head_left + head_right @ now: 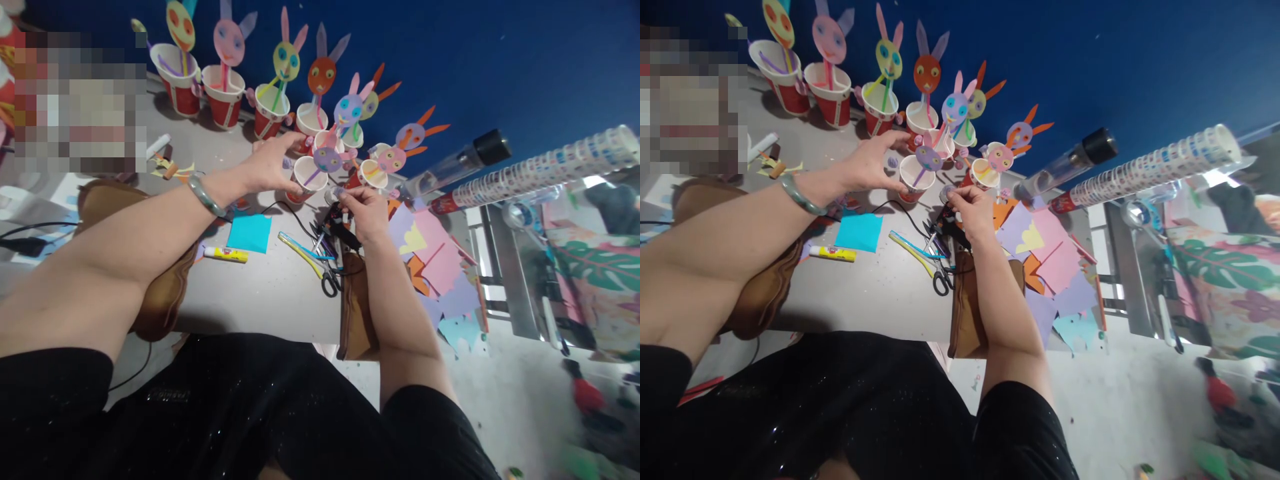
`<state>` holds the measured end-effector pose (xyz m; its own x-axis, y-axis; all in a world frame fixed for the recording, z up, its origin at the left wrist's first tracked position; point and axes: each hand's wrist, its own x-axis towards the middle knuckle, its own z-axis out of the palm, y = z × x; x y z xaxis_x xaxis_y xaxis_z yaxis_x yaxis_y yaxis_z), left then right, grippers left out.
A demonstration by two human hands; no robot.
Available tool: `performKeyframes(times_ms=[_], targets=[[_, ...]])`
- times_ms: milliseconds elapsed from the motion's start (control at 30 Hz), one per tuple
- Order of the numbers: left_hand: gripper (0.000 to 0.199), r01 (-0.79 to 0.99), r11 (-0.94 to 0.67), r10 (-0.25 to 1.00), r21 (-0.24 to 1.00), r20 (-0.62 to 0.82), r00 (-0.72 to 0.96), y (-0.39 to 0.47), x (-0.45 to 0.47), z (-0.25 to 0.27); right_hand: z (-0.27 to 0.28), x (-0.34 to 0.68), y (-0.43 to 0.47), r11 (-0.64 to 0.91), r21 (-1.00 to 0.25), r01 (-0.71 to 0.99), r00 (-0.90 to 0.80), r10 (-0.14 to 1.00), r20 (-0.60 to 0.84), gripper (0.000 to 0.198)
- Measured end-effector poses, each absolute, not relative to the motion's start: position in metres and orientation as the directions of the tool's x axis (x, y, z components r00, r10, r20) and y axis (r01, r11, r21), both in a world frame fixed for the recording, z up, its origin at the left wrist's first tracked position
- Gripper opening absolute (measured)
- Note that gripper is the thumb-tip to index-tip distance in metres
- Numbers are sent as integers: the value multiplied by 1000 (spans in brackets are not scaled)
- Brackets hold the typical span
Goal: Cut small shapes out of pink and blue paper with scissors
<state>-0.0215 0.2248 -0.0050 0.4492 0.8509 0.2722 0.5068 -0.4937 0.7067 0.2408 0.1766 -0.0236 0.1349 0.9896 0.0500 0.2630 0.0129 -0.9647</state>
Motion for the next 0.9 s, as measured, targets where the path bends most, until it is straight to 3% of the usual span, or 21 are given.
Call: performKeyframes(times_ms=[100, 533, 900], targets=[[99, 521, -452, 864, 724, 211, 457, 223, -19, -5, -25, 239, 178, 16, -965, 262, 137, 989, 54, 31], [88, 536, -449, 870, 715, 213, 445, 221, -15, -10, -26, 232, 179, -46, -969, 242, 171, 985, -4, 25], [97, 485, -442, 860, 754, 203, 468, 213, -14, 1, -32, 232, 184, -48, -972, 228, 190, 982, -4, 30]])
